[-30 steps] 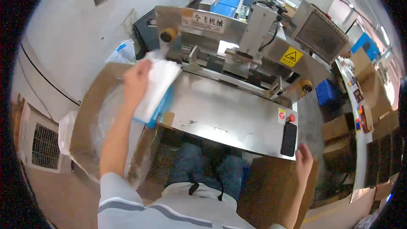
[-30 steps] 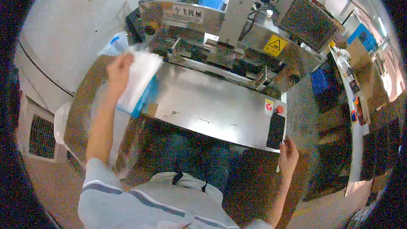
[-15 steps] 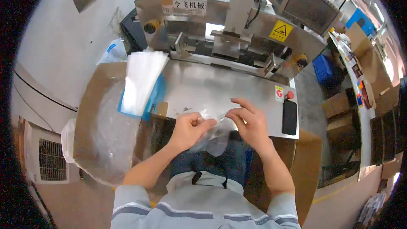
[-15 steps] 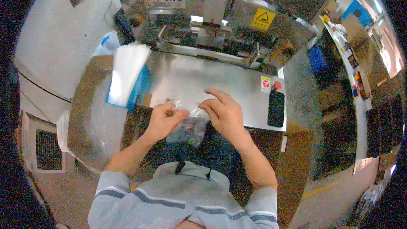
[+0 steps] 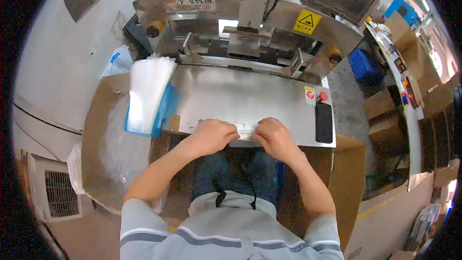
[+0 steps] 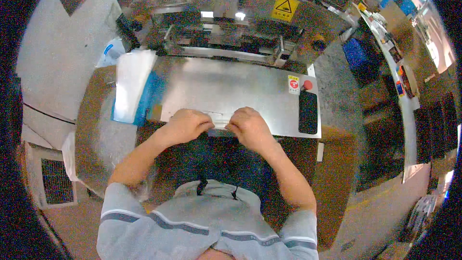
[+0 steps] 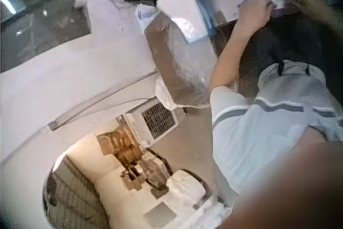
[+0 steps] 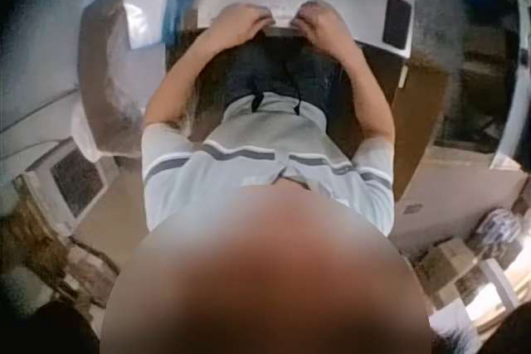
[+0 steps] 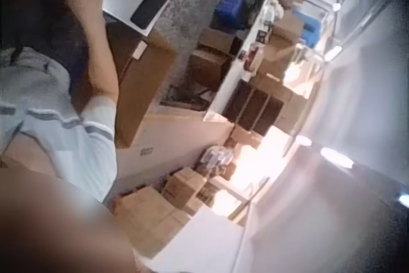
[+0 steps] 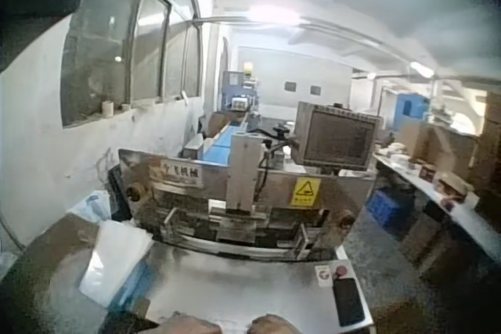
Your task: The recorder is using a sealing machine to pack napkins into plastic bags and then inspecting and stacking finished napkin packs from a production line.
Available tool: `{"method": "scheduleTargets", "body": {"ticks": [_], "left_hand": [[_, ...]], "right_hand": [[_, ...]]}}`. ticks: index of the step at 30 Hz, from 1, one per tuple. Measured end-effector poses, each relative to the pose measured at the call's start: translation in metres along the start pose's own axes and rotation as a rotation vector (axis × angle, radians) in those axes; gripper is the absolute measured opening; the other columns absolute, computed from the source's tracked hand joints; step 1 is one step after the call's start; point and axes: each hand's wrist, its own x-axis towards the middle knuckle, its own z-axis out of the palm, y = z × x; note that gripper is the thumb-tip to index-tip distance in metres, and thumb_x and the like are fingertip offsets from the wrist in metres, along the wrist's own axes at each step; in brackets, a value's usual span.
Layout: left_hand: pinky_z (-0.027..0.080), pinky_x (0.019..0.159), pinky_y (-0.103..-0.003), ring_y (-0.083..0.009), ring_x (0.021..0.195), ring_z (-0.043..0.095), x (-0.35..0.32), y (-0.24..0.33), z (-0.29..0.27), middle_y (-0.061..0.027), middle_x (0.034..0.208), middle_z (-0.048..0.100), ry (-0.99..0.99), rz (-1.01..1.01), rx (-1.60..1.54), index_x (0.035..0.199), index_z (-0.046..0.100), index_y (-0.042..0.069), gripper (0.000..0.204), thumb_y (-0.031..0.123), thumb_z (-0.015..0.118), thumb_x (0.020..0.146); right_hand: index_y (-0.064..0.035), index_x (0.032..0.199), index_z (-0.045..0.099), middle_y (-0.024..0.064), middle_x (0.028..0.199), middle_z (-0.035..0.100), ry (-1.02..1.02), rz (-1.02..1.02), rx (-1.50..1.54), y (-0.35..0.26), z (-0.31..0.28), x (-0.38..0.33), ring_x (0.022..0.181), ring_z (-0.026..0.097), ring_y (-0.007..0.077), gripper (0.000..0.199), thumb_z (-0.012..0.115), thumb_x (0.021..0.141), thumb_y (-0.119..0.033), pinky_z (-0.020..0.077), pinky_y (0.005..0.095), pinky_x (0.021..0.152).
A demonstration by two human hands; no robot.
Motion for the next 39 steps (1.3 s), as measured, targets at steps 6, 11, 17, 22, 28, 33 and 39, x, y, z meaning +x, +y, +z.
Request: {"method": "scheduleTargets", "body": {"ticks": [6, 11, 17, 22, 28, 33, 39], "left_hand": [[0.049, 0.075, -0.051, -0.0404, 0.084, 0.063, -0.006, 0.006, -0.041, -0.0186, 0.084, 0.065, -0.044, -0.053, -0.051, 0.093, 0.061, 0.005, 0.022, 0.026, 0.055, 0.093], [0.048, 0.072, -0.048, -0.0427, 0.083, 0.061, 0.025, -0.020, -0.060, -0.0220, 0.085, 0.064, -0.178, -0.053, -0.114, 0.095, 0.059, 0.004, 0.023, 0.027, 0.052, 0.095], [0.048, 0.070, -0.036, -0.0210, 0.075, 0.060, 0.106, -0.133, -0.044, -0.0100, 0.080, 0.067, -0.213, -0.092, -0.341, 0.096, 0.067, 0.005, 0.041, 0.044, 0.057, 0.093], [0.046, 0.074, -0.027, -0.0103, 0.080, 0.057, 0.187, -0.195, -0.076, 0.0017, 0.084, 0.065, -0.156, -0.517, -0.544, 0.096, 0.070, 0.008, 0.034, 0.041, 0.066, 0.088], [0.045, 0.067, -0.029, -0.0136, 0.077, 0.056, 0.242, -0.221, -0.069, -0.0038, 0.081, 0.063, -0.036, -0.418, -0.532, 0.098, 0.069, 0.008, 0.042, 0.041, 0.078, 0.074], [0.045, 0.094, -0.037, -0.0280, 0.101, 0.060, 0.227, -0.240, -0.038, -0.0133, 0.100, 0.067, 0.288, 0.076, -0.879, 0.121, 0.061, 0.002, 0.063, 0.035, 0.081, 0.072], [0.038, 0.101, -0.049, -0.0397, 0.121, 0.047, 0.164, -0.111, -0.006, -0.0254, 0.128, 0.052, 0.402, -0.380, 0.175, 0.123, 0.052, -0.005, 0.051, 0.022, 0.065, 0.082]], "right_hand": [[-0.0029, 0.081, 0.067, 0.0127, 0.084, 0.066, -0.150, 0.145, 0.260, 0.000, -0.046, -0.002, 0.088, 0.061, 0.0323, 0.012, 0.069, 0.081, -0.015, 0.0486, 0.0401, 0.079], [-0.0015, 0.085, 0.069, 0.0115, 0.088, 0.068, -0.134, 0.029, 0.312, 0.045, -0.042, 0.016, 0.090, 0.061, 0.0305, 0.013, 0.073, 0.079, -0.012, 0.0484, 0.0385, 0.081], [-0.0014, 0.087, 0.071, 0.0117, 0.086, 0.070, -0.049, 0.419, 0.385, 0.119, -0.001, 0.075, 0.079, 0.065, 0.0228, 0.022, 0.068, 0.084, -0.023, 0.0505, 0.0343, 0.074], [0.0005, 0.089, 0.070, 0.0152, 0.077, 0.068, -0.085, 0.375, 0.279, 0.191, 0.012, 0.152, 0.069, 0.063, 0.0224, 0.029, 0.064, 0.086, -0.027, 0.0488, 0.0371, 0.066], [0.0025, 0.091, 0.068, 0.0215, 0.081, 0.067, -0.004, 0.302, -0.017, 0.252, 0.000, 0.196, 0.074, 0.066, 0.0319, 0.027, 0.062, 0.085, -0.023, 0.0501, 0.0410, 0.070], [0.0036, 0.098, 0.066, 0.0264, 0.096, 0.065, -0.061, 0.249, -0.232, 0.183, 0.027, 0.201, 0.097, 0.061, 0.0431, 0.038, 0.057, 0.090, -0.032, 0.0493, 0.0509, 0.086], [0.0012, 0.133, 0.048, 0.0204, 0.137, 0.049, -0.066, 0.202, -0.390, 0.156, 0.036, 0.182, 0.129, 0.044, 0.0391, 0.055, 0.060, 0.088, -0.028, 0.0378, 0.0476, 0.105]]}}
